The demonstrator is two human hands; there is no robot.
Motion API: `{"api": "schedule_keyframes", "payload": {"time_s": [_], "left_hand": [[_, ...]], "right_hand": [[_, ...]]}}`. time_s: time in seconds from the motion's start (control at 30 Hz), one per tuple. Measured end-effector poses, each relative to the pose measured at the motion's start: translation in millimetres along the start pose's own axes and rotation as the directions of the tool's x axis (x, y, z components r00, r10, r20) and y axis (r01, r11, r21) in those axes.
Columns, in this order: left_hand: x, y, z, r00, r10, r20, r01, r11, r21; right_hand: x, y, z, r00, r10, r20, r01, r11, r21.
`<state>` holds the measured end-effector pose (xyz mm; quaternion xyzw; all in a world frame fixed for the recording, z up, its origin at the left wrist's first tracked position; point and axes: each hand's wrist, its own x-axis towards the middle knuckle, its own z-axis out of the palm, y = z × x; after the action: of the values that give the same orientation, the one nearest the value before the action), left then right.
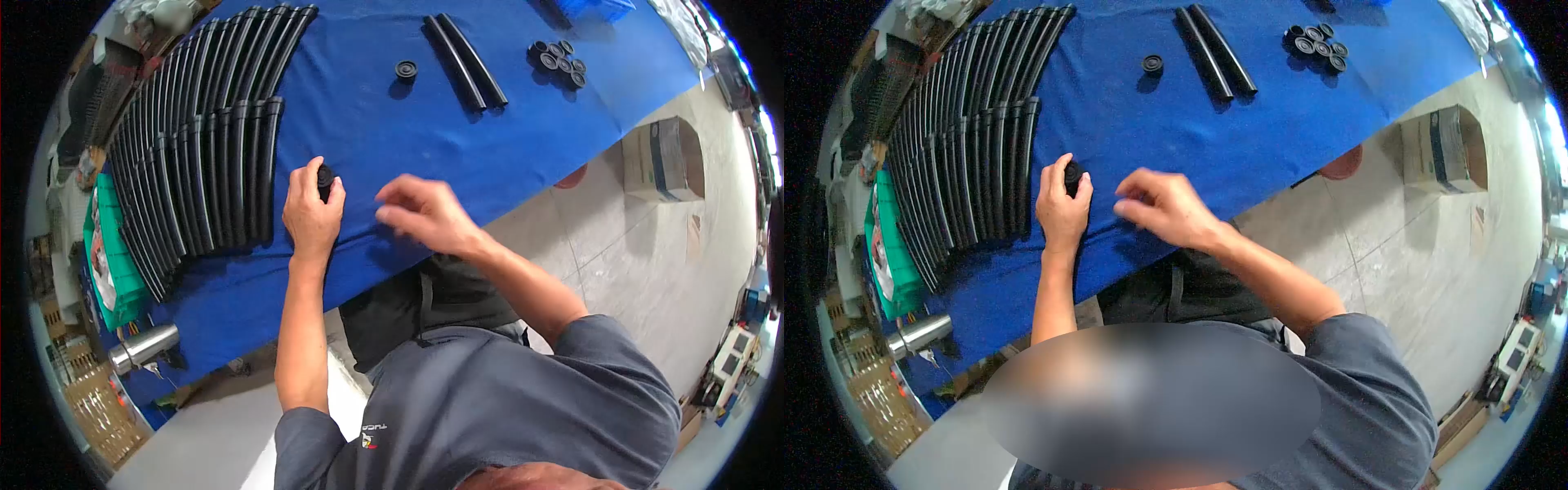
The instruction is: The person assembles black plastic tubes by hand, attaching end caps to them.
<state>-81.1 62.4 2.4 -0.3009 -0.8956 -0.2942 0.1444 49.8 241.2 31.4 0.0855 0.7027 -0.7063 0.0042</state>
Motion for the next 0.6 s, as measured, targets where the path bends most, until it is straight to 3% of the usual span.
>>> {"api": "schedule_keyframes", "payload": {"time_s": [0.03,0.13,0.17,0.2,0.3,0.37,0.6], "left_hand": [[-3.5,0.9,-0.8,1.0,-0.031,0.005,0.031,0.999,0.012],[-5.5,-3.3,-1.1,0.999,-0.044,0.008,0.044,0.999,-0.008],[-5.7,-2.6,-1.7,0.998,-0.06,0.015,0.06,0.998,-0.023],[-5.5,-2.5,-1.8,0.999,-0.048,-0.001,0.048,0.998,-0.03],[-5.8,-0.6,-3.6,0.998,-0.057,-0.013,0.056,0.997,-0.044],[-4.7,-2.6,-3.6,0.998,-0.055,-0.011,0.055,0.997,-0.046],[-4.7,-2.7,-4.8,0.999,-0.031,-0.018,0.03,0.997,-0.067]], "right_hand": [[8.6,1.7,-8.8,0.953,-0.277,-0.119,0.24,0.937,-0.254],[29.7,-21.5,-54.8,0.85,-0.439,-0.293,0.201,0.782,-0.59],[44.1,-12.9,-76.3,0.771,-0.588,-0.243,0.186,0.573,-0.798],[48.4,-20.2,-92.1,0.803,-0.558,-0.207,0.066,0.429,-0.901],[63.2,-30.9,-114.8,0.873,-0.427,-0.238,-0.143,0.243,-0.96],[70.1,-32.8,-117.6,0.907,-0.286,-0.311,-0.262,0.197,-0.945],[79.8,-12.3,-121.2,0.915,-0.259,-0.308,-0.258,0.21,-0.943]]}}
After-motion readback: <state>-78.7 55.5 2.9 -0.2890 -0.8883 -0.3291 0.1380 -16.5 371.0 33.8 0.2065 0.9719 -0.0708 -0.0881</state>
